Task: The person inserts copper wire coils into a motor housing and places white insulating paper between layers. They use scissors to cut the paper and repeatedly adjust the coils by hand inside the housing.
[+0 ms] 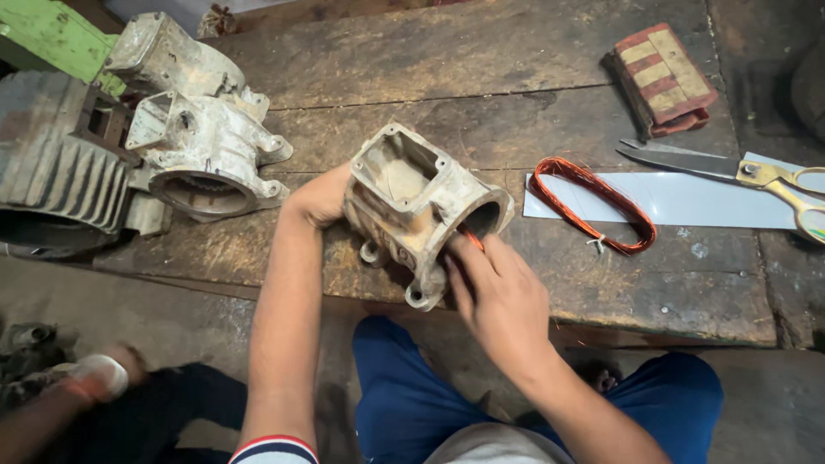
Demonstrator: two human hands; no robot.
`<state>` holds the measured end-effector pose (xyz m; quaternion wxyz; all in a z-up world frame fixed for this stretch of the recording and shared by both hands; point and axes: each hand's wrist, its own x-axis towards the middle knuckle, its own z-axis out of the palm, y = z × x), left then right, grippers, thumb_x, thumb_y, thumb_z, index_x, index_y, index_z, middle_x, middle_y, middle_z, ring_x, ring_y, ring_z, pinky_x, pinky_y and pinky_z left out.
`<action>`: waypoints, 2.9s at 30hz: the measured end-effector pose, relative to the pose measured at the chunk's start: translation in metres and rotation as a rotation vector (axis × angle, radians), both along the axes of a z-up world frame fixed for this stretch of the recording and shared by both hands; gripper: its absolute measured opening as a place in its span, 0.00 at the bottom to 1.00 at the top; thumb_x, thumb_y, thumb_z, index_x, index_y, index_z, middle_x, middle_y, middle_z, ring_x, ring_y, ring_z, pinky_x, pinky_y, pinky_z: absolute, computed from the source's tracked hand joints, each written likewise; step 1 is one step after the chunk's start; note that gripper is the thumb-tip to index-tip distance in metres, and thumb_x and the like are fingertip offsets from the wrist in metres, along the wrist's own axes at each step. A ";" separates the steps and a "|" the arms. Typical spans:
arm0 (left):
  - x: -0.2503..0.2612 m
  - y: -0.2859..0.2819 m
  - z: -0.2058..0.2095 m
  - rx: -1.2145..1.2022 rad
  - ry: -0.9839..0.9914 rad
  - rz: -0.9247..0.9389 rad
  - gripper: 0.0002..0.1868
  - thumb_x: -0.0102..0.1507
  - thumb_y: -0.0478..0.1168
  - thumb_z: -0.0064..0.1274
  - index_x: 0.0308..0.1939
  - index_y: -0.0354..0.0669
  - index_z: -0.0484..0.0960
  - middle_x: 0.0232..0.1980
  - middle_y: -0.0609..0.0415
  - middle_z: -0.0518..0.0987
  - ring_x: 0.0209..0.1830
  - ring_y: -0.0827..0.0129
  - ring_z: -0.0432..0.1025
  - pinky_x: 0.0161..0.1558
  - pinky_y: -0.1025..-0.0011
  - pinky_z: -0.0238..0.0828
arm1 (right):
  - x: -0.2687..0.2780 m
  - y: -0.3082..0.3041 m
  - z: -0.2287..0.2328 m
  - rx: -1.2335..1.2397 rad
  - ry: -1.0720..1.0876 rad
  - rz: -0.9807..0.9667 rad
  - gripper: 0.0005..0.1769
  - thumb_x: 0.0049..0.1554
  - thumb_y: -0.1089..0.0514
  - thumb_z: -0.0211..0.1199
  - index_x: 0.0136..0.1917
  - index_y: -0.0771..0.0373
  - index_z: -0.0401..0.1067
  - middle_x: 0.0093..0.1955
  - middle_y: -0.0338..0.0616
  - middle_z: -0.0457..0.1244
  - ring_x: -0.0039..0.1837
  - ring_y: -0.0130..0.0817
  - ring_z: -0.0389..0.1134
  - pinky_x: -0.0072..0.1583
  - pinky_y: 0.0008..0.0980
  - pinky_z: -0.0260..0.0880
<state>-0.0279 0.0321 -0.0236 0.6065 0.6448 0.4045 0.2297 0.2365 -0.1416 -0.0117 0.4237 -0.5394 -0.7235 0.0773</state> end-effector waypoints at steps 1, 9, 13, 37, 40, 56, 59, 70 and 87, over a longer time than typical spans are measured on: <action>-0.001 0.000 0.000 0.021 0.002 -0.004 0.40 0.54 0.32 0.66 0.71 0.36 0.70 0.70 0.51 0.75 0.67 0.70 0.68 0.69 0.67 0.66 | 0.003 -0.002 0.000 -0.010 0.008 0.022 0.11 0.56 0.58 0.67 0.54 0.57 0.77 0.41 0.45 0.60 0.46 0.46 0.67 0.44 0.43 0.67; -0.006 0.008 -0.013 0.200 0.108 -0.072 0.43 0.49 0.31 0.69 0.69 0.36 0.71 0.69 0.53 0.75 0.66 0.70 0.67 0.69 0.69 0.62 | 0.011 0.000 -0.002 0.057 -0.032 0.137 0.30 0.38 0.68 0.63 0.57 0.57 0.75 0.51 0.48 0.63 0.53 0.50 0.65 0.53 0.45 0.66; -0.006 0.010 -0.009 0.141 0.156 0.037 0.39 0.55 0.35 0.66 0.71 0.37 0.73 0.70 0.54 0.77 0.67 0.72 0.69 0.69 0.70 0.66 | 0.004 0.009 -0.008 -0.027 0.005 0.147 0.20 0.46 0.65 0.68 0.54 0.58 0.75 0.48 0.47 0.62 0.52 0.49 0.65 0.53 0.46 0.64; -0.012 0.009 -0.016 0.128 0.042 -0.096 0.43 0.54 0.27 0.60 0.74 0.40 0.65 0.69 0.52 0.74 0.65 0.71 0.68 0.65 0.68 0.68 | 0.019 -0.002 -0.007 0.252 -0.155 0.143 0.28 0.48 0.69 0.61 0.62 0.57 0.76 0.63 0.49 0.64 0.58 0.42 0.67 0.57 0.38 0.71; -0.013 0.009 -0.012 0.129 0.082 -0.062 0.32 0.65 0.31 0.53 0.74 0.38 0.67 0.71 0.51 0.74 0.67 0.71 0.67 0.68 0.68 0.66 | 0.006 0.003 -0.003 0.210 -0.143 0.153 0.27 0.46 0.69 0.63 0.60 0.60 0.76 0.63 0.50 0.64 0.59 0.47 0.67 0.58 0.39 0.71; 0.104 -0.224 0.101 1.382 0.112 0.364 0.06 0.63 0.33 0.59 0.44 0.43 0.80 0.46 0.54 0.82 0.48 0.60 0.77 0.53 0.62 0.71 | 0.138 -0.022 0.010 0.054 -0.271 -0.269 0.17 0.63 0.56 0.64 0.63 0.65 0.74 0.57 0.55 0.68 0.60 0.57 0.67 0.64 0.49 0.65; 0.145 -0.236 0.090 1.350 0.137 0.121 0.08 0.65 0.35 0.60 0.47 0.41 0.81 0.46 0.54 0.80 0.49 0.60 0.74 0.53 0.64 0.72 | 0.134 -0.013 -0.006 0.010 -0.178 -0.125 0.21 0.61 0.53 0.64 0.64 0.65 0.73 0.57 0.55 0.68 0.60 0.55 0.67 0.63 0.49 0.64; 0.270 -0.155 0.020 1.440 0.991 0.102 0.35 0.68 0.60 0.38 0.64 0.33 0.76 0.63 0.41 0.75 0.71 0.52 0.62 0.72 0.53 0.48 | 0.218 -0.002 -0.016 0.135 -0.686 -0.623 0.19 0.62 0.61 0.60 0.66 0.60 0.73 0.63 0.48 0.68 0.64 0.51 0.66 0.63 0.49 0.62; 0.255 -0.194 -0.017 1.266 0.711 0.235 0.52 0.55 0.71 0.45 0.66 0.28 0.71 0.62 0.34 0.75 0.62 0.49 0.66 0.68 0.55 0.55 | 0.267 -0.044 0.000 -0.042 -0.727 -0.350 0.13 0.59 0.56 0.64 0.58 0.57 0.74 0.54 0.50 0.68 0.55 0.56 0.67 0.59 0.50 0.68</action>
